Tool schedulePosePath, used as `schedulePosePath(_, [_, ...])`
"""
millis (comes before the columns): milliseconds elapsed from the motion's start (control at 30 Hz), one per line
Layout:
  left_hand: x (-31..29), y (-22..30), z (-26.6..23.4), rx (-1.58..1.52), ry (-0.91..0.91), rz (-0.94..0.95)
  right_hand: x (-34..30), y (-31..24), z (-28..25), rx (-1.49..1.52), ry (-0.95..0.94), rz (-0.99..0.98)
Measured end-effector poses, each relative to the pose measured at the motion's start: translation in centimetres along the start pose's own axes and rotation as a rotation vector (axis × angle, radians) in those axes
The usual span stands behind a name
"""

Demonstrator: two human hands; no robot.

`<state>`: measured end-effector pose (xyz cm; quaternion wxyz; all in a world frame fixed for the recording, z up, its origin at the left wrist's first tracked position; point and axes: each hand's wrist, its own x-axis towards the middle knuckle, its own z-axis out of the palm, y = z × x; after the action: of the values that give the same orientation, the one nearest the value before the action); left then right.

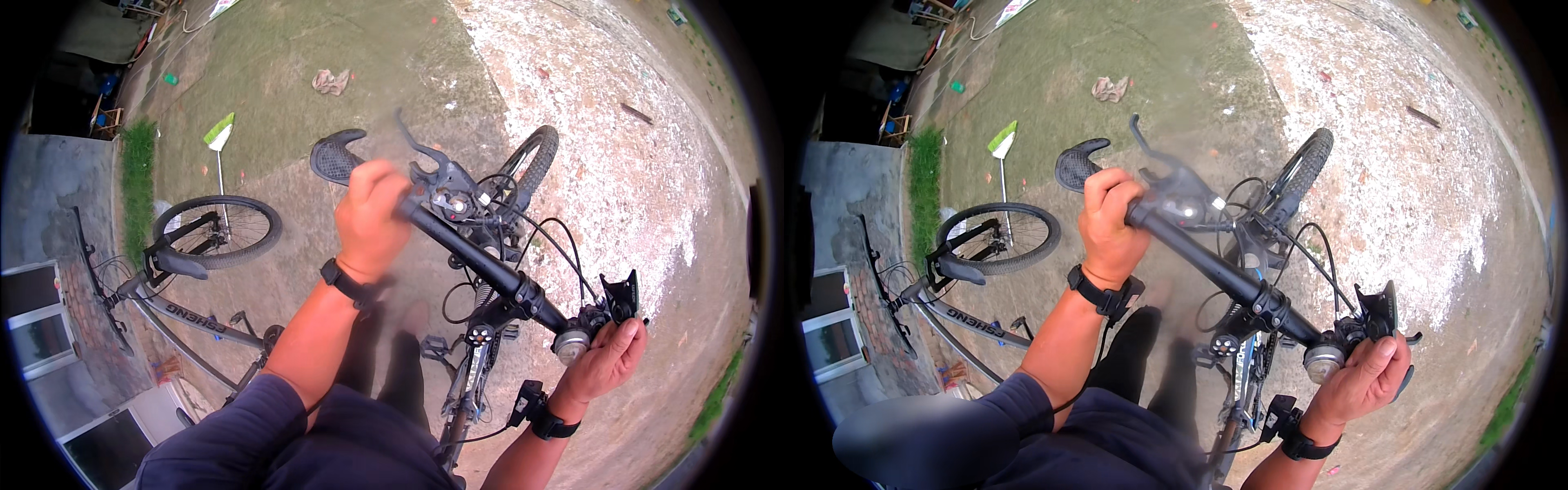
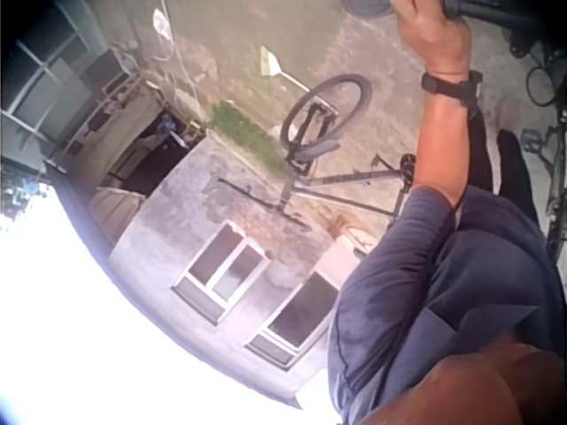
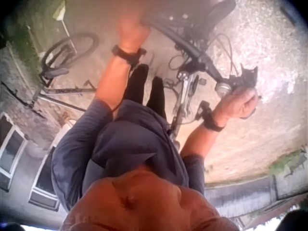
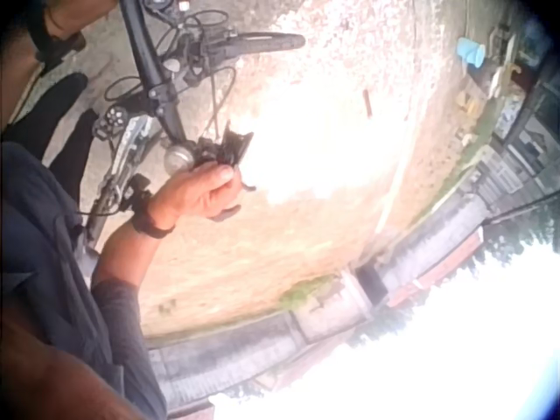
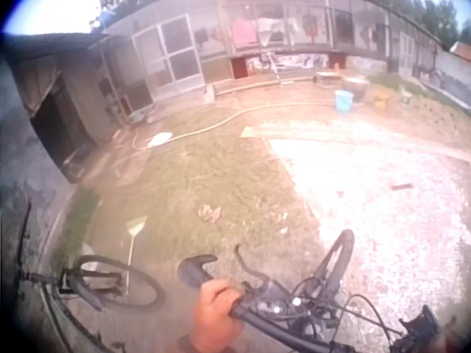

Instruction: The person unscrews and removes a component from the handlebar of a bicycle using a screwdriver, and then begins to install a new component onto the same area.

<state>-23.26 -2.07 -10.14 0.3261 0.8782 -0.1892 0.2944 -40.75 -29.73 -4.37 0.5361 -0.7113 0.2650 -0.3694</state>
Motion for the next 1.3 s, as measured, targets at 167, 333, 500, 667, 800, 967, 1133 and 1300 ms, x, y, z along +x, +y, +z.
schedulePosePath(167, [2.4,-0.2,2.7,-0.037,-0.010,-0.006,3.0,0.5,1.4,0.001,0.028,0.006])
schedulePosePath(333, [3.9,-0.8,3.7,-0.030,-0.032,-0.032,4.7,0.6,2.7,-0.031,0.029,-0.011])
schedulePosePath(500, [4.4,-1.6,3.8,-0.015,-0.023,-0.039,4.9,0.7,3.5,-0.042,0.033,-0.033])
schedulePosePath(667, [5.5,-1.9,4.7,-0.034,-0.036,-0.100,6.5,0.0,5.0,-0.002,-0.007,-0.010])
schedulePosePath(800, [7.8,-1.4,6.8,-0.014,-0.039,-0.117,10.3,1.0,5.7,0.005,-0.008,-0.008])
schedulePosePath(967, [11.4,-0.9,11.4,-0.027,-0.018,-0.155,17.3,2.7,8.2,0.017,-0.018,-0.049])
schedulePosePath(1133, [15.6,-1.4,16.3,-0.024,-0.027,-0.139,23.4,4.7,10.3,-0.027,-0.014,-0.040])
schedulePosePath(1300, [20.1,-2.5,21.0,-0.094,-0.061,-0.144,29.2,5.8,13.1,-0.044,0.025,-0.012])
